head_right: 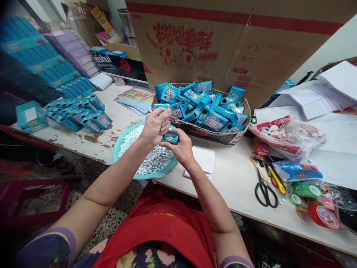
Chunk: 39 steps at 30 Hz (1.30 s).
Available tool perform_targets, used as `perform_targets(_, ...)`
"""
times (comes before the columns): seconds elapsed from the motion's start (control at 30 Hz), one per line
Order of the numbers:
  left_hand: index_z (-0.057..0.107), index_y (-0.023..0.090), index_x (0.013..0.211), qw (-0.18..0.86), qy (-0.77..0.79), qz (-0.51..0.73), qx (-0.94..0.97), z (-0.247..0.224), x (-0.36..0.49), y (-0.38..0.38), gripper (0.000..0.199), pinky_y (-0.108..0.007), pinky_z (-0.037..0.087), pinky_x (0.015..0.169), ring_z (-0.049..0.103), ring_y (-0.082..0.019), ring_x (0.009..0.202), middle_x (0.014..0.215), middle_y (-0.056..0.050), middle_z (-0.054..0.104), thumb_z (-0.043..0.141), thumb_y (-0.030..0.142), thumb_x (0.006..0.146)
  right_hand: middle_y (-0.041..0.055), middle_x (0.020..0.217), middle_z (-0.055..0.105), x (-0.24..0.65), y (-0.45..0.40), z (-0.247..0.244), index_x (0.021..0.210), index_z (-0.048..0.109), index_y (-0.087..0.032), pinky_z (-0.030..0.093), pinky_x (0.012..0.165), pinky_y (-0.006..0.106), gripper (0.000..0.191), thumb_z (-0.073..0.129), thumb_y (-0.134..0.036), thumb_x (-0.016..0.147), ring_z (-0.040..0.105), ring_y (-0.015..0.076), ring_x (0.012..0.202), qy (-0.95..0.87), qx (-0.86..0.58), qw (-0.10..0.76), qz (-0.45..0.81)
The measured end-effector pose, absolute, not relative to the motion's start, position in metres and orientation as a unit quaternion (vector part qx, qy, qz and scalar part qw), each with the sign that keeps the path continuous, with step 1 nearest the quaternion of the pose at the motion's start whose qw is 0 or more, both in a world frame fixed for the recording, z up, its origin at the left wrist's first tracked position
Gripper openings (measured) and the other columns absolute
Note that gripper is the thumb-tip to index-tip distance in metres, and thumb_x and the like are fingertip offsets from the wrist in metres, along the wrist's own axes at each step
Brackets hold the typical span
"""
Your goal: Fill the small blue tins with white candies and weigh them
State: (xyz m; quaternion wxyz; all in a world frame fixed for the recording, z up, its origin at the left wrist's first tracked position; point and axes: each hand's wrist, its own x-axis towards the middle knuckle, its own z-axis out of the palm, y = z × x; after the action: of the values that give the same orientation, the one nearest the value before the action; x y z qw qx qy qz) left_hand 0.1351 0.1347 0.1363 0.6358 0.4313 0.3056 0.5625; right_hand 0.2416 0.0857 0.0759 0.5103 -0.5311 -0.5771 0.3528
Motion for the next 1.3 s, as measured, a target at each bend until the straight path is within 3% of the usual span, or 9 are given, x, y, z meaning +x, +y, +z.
perform_targets(0.1, 0.045, 0.021, 0.068, 0.582, 0.328, 0.59, 0.454, 0.142, 0.127, 0.134, 0.042, -0.02, 0.015, 0.034, 0.022, -0.002, 0.034, 0.048, 0.01, 0.024, 0.075, 0.049, 0.073, -0.0018, 0.08, 0.068, 0.252, 0.082, 0.077, 0.094, 0.067, -0.02, 0.052, 0.072, 0.03, 0.046, 0.082, -0.043, 0.056, 0.063, 0.0167, 0.074, -0.542, -0.522, 0.541, 0.375)
perform_targets(0.23, 0.051, 0.022, 0.072, 0.431, 0.401, 0.624, 0.513, 0.124, 0.103, 0.138, 0.028, -0.021, 0.029, 0.039, 0.039, -0.007, 0.04, 0.048, 0.007, 0.035, 0.068, 0.043, 0.082, 0.0002, 0.095, 0.069, 0.296, 0.069, 0.071, 0.095, 0.066, -0.021, 0.052, 0.083, 0.032, 0.047, 0.084, -0.04, 0.056, 0.065, 0.0176, 0.086, -0.498, -0.546, 0.613, 0.28)
perform_targets(0.4, 0.06, 0.02, 0.072, 0.244, 0.508, 0.459, 0.686, 0.072, 0.087, 0.131, 0.013, -0.026, 0.048, 0.071, 0.062, -0.016, 0.076, 0.072, 0.0, 0.064, 0.063, 0.029, 0.081, 0.0005, 0.089, 0.068, 0.346, 0.055, 0.032, 0.093, 0.064, -0.02, 0.052, 0.079, 0.034, 0.049, 0.082, -0.044, 0.054, 0.064, 0.0179, 0.081, -0.451, -0.637, 0.57, 0.256)
perform_targets(0.5, 0.063, 0.022, 0.083, 0.168, 0.531, 0.438, 0.705, 0.058, 0.085, 0.12, 0.009, -0.03, 0.048, 0.084, 0.063, -0.019, 0.09, 0.088, -0.002, 0.069, 0.06, 0.03, 0.083, 0.0009, 0.089, 0.068, 0.358, 0.05, 0.006, 0.094, 0.063, -0.02, 0.052, 0.08, 0.034, 0.05, 0.08, -0.047, 0.056, 0.063, 0.0176, 0.082, -0.443, -0.661, 0.555, 0.243)
perform_targets(0.73, 0.066, 0.021, 0.084, 0.112, 0.507, 0.474, 0.711, 0.053, 0.083, 0.099, 0.011, -0.031, 0.048, 0.082, 0.064, -0.018, 0.083, 0.084, -0.002, 0.069, 0.06, 0.031, 0.087, 0.0075, 0.108, 0.066, 0.376, 0.047, -0.028, 0.11, 0.058, -0.02, 0.051, 0.088, 0.037, 0.063, 0.075, -0.056, 0.061, 0.063, 0.0217, 0.099, -0.453, -0.642, 0.556, 0.271)
perform_targets(0.9, 0.067, 0.02, 0.084, 0.023, 0.516, 0.446, 0.731, 0.039, 0.072, 0.082, 0.011, -0.034, 0.051, 0.079, 0.066, -0.019, 0.081, 0.085, -0.004, 0.072, 0.061, 0.029, 0.086, 0.0125, 0.126, 0.057, 0.397, 0.005, -0.039, 0.129, 0.045, -0.022, 0.048, 0.095, 0.042, 0.057, 0.041, -0.062, 0.089, 0.058, 0.0223, 0.116, -0.429, -0.669, 0.583, 0.17)
perform_targets(1.07, 0.067, 0.021, 0.089, -0.035, 0.487, 0.443, 0.752, 0.021, 0.061, 0.057, 0.012, -0.043, 0.051, 0.094, 0.068, -0.026, 0.099, 0.091, -0.007, 0.074, 0.065, 0.018, 0.078, 0.0145, 0.12, 0.058, 0.401, -0.064, -0.064, 0.122, 0.054, -0.019, 0.045, 0.098, 0.048, 0.045, 0.047, -0.051, 0.091, 0.056, 0.0265, 0.116, -0.41, -0.769, 0.49, -0.011)
perform_targets(1.17, 0.065, 0.021, 0.087, -0.057, 0.468, 0.447, 0.76, 0.01, 0.059, 0.053, 0.012, -0.044, 0.053, 0.092, 0.069, -0.025, 0.096, 0.087, -0.005, 0.074, 0.065, 0.019, 0.075, 0.0155, 0.116, 0.061, 0.4, -0.082, -0.08, 0.116, 0.056, -0.017, 0.042, 0.1, 0.053, 0.042, 0.05, -0.049, 0.091, 0.055, 0.0285, 0.115, -0.453, -0.778, 0.43, -0.074)
perform_targets(1.3, 0.066, 0.018, 0.088, -0.089, 0.446, 0.463, 0.76, 0.005, 0.056, 0.059, 0.013, -0.042, 0.053, 0.09, 0.07, -0.024, 0.094, 0.084, -0.006, 0.073, 0.064, 0.018, 0.076, 0.0152, 0.114, 0.063, 0.403, -0.08, -0.09, 0.113, 0.058, -0.016, 0.041, 0.1, 0.055, 0.034, 0.049, -0.043, 0.093, 0.055, 0.0284, 0.115, -0.468, -0.768, 0.426, -0.101)
